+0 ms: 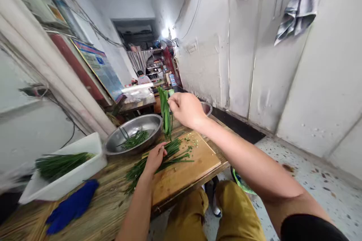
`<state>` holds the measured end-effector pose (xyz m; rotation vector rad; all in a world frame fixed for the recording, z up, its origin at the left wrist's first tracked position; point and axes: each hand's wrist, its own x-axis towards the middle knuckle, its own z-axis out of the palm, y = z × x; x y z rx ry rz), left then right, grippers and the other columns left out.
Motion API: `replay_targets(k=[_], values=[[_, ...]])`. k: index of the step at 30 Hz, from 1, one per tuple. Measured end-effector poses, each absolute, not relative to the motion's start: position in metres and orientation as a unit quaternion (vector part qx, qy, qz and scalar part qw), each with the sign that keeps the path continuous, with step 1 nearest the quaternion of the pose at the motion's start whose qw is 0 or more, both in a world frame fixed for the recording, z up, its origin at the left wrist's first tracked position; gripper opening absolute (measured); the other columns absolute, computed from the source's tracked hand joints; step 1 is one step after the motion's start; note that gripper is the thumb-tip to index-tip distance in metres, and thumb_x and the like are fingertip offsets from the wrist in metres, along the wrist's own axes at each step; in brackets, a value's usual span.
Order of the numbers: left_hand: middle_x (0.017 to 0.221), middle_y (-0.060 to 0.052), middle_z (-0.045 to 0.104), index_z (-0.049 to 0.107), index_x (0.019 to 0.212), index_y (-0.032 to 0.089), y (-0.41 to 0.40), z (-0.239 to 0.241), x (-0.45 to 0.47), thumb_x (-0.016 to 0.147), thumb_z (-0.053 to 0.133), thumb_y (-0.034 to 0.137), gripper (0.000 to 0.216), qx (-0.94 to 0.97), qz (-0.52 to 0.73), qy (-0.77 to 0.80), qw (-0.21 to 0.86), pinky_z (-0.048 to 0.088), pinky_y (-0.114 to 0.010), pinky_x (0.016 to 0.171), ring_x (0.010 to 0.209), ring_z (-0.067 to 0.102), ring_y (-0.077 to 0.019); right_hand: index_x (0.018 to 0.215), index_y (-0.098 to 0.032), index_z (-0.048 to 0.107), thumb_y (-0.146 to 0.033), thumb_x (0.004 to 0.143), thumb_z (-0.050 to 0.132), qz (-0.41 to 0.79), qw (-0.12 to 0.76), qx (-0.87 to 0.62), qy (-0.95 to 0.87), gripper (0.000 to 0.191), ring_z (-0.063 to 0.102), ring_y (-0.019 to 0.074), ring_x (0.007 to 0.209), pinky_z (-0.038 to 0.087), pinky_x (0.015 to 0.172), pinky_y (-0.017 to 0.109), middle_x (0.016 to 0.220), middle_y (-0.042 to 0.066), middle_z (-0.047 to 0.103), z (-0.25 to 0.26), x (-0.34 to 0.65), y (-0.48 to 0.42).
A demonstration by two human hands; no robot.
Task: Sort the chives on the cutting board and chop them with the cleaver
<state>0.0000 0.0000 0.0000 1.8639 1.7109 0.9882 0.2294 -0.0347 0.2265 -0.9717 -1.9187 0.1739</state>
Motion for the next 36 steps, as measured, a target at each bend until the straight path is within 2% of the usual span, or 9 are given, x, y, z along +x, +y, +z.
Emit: replay_targets(k=[3,6,12,17,22,26,31,34,36], values=[[0.101,-0.01,0.063,0.056,0.118,0.015,-0.005,0.001,-0.004,0.083,0.044,0.021,0.038,0.585,0.498,0.619,0.165,0.042,-0.039,0.093,0.098,0.058,-0.0215,0.066,-0.014,0.057,-0.017,0.083,0.046,0.081,0.462,-0.382,-0.796,0.021,0.04,0.0062,0.055,0.028,0.058,0.024,0.058,-0.004,0.049,0.228,0.232,-0.037],[0.113,-0.011,0.06,0.052,0.122,0.016,-0.009,0.018,-0.002,0.084,0.051,0.031,0.041,0.554,0.602,0.526,0.231,0.042,-0.036,0.096,0.107,0.056,-0.02,0.062,-0.014,0.053,-0.019,0.084,0.047,0.118,0.448,-0.343,-0.817,0.024,0.038,0.0054,0.053,0.028,0.057,0.023,0.056,-0.004,0.046,0.224,0.233,-0.036],[0.131,-0.011,0.052,0.045,0.131,0.02,-0.012,0.089,0.01,0.076,0.067,0.036,0.062,0.629,0.592,0.314,0.395,0.039,-0.033,0.101,0.122,0.048,-0.0217,0.064,-0.015,0.051,-0.025,0.087,0.047,0.288,0.393,-0.265,-0.832,0.026,0.028,0.0038,0.044,0.022,0.048,0.023,0.045,-0.009,0.035,0.204,0.224,-0.035],[0.098,-0.008,0.067,0.061,0.11,0.014,-0.005,0.108,0.005,0.066,0.076,0.033,0.051,0.609,0.529,0.269,0.526,0.049,-0.031,0.078,0.089,0.063,-0.0208,0.07,-0.014,0.055,-0.026,0.088,0.048,0.393,0.397,-0.254,-0.789,0.022,0.028,0.0037,0.039,0.022,0.043,0.021,0.039,-0.011,0.036,0.194,0.216,-0.037],[0.07,-0.002,0.062,0.062,0.084,0.01,-0.006,0.093,-0.01,0.066,0.077,0.034,0.033,0.621,0.478,0.273,0.557,0.043,-0.021,0.061,0.063,0.055,-0.0107,0.076,-0.012,0.061,-0.027,0.086,0.052,0.415,0.412,-0.269,-0.765,0.02,0.028,0.0027,0.036,0.022,0.042,0.02,0.037,-0.011,0.04,0.192,0.219,-0.037],[0.07,-0.002,0.059,0.058,0.082,0.01,-0.012,0.08,-0.022,0.071,0.073,0.036,0.032,0.663,0.391,0.275,0.576,0.039,-0.021,0.057,0.058,0.052,-0.0098,0.079,-0.012,0.063,-0.03,0.083,0.055,0.429,0.416,-0.268,-0.756,0.021,0.027,0.0022,0.035,0.021,0.041,0.02,0.036,-0.012,0.039,0.192,0.223,-0.037],[0.071,-0.002,0.06,0.057,0.08,0.012,-0.013,0.058,-0.032,0.073,0.07,0.034,0.027,0.693,0.276,0.334,0.577,0.042,-0.024,0.063,0.062,0.054,-0.0116,0.081,-0.012,0.065,-0.035,0.081,0.059,0.439,0.439,-0.261,-0.739,0.023,0.028,0.0027,0.036,0.021,0.043,0.021,0.037,-0.011,0.041,0.199,0.229,-0.039],[0.069,-0.002,0.061,0.06,0.076,0.012,-0.011,0.048,-0.035,0.069,0.07,0.035,0.027,0.72,0.242,0.393,0.519,0.042,-0.025,0.066,0.065,0.054,-0.0133,0.082,-0.013,0.065,-0.038,0.081,0.06,0.423,0.47,-0.269,-0.727,0.026,0.03,0.0033,0.038,0.023,0.045,0.022,0.039,-0.01,0.041,0.207,0.235,-0.044],[0.065,-0.001,0.06,0.062,0.069,0.012,-0.011,0.049,-0.037,0.069,0.067,0.039,0.028,0.748,0.228,0.466,0.415,0.041,-0.026,0.065,0.064,0.054,-0.0145,0.082,-0.013,0.064,-0.04,0.082,0.06,0.401,0.491,-0.282,-0.72,0.028,0.03,0.0036,0.039,0.023,0.046,0.022,0.039,-0.01,0.039,0.211,0.239,-0.047]])
